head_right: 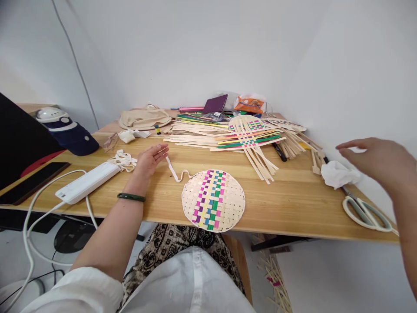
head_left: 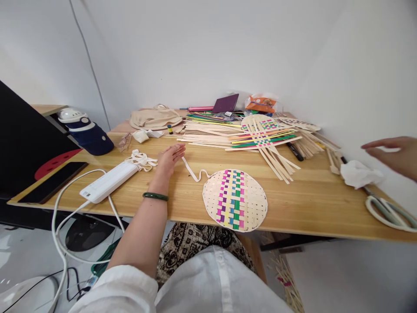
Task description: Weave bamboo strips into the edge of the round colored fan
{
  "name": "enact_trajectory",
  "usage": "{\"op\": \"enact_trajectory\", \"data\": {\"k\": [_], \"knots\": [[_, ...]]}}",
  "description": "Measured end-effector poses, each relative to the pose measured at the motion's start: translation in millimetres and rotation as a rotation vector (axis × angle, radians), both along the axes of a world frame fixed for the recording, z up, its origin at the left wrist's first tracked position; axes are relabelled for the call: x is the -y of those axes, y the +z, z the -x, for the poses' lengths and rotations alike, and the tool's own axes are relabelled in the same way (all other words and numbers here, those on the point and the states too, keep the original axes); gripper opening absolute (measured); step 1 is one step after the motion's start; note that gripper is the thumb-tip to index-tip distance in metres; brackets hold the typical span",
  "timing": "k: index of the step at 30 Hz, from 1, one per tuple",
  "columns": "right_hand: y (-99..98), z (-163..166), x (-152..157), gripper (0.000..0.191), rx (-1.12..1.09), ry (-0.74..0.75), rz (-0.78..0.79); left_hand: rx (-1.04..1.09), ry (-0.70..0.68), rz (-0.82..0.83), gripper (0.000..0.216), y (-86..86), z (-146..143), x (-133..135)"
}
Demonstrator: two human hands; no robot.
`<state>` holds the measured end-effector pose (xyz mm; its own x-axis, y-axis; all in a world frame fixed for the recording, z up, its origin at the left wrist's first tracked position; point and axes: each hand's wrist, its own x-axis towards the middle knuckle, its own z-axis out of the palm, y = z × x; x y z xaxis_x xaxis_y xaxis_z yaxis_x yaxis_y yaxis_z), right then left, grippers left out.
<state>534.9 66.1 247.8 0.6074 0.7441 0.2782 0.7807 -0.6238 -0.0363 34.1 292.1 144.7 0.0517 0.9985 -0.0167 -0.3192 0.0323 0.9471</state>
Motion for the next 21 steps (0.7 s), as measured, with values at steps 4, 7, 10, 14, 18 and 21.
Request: {"op": "enact_trajectory", "data": {"k": [4, 7, 10, 14, 18, 21], "knots": [[-20.8, 43, -6, 0.029, -0.302, 0.025, 0.134, -0.114, -0.152, 0.033, 0.015, 12.1, -5, 8], [-48.9, 59, -15, 0.033, -0.430, 0.263, 0.119, -0.233, -0.256, 0.056, 0.018, 29.5, -11, 14], [-72.2, 68, -25, 0.036, -0.496, 0.321, 0.081, -0.337, -0.339, 0.026, 0.022, 47.5, -13, 18], [-82.7, 81, -31, 0.025, -0.596, 0.274, 0.012, -0.560, -0.504, 0.020, 0.027, 61.6, -3, 14], [-76.8, 77, -26, 0.021, -0.958, 0.271, -0.101, -0.649, -0.473, -0.010, 0.028, 58.7, 12, 3], [-63.0, 63, -17, 0.017, -0.996, 0.202, -0.143, -0.771, -0.264, -0.030, 0.019, 48.8, 18, -5]]}}
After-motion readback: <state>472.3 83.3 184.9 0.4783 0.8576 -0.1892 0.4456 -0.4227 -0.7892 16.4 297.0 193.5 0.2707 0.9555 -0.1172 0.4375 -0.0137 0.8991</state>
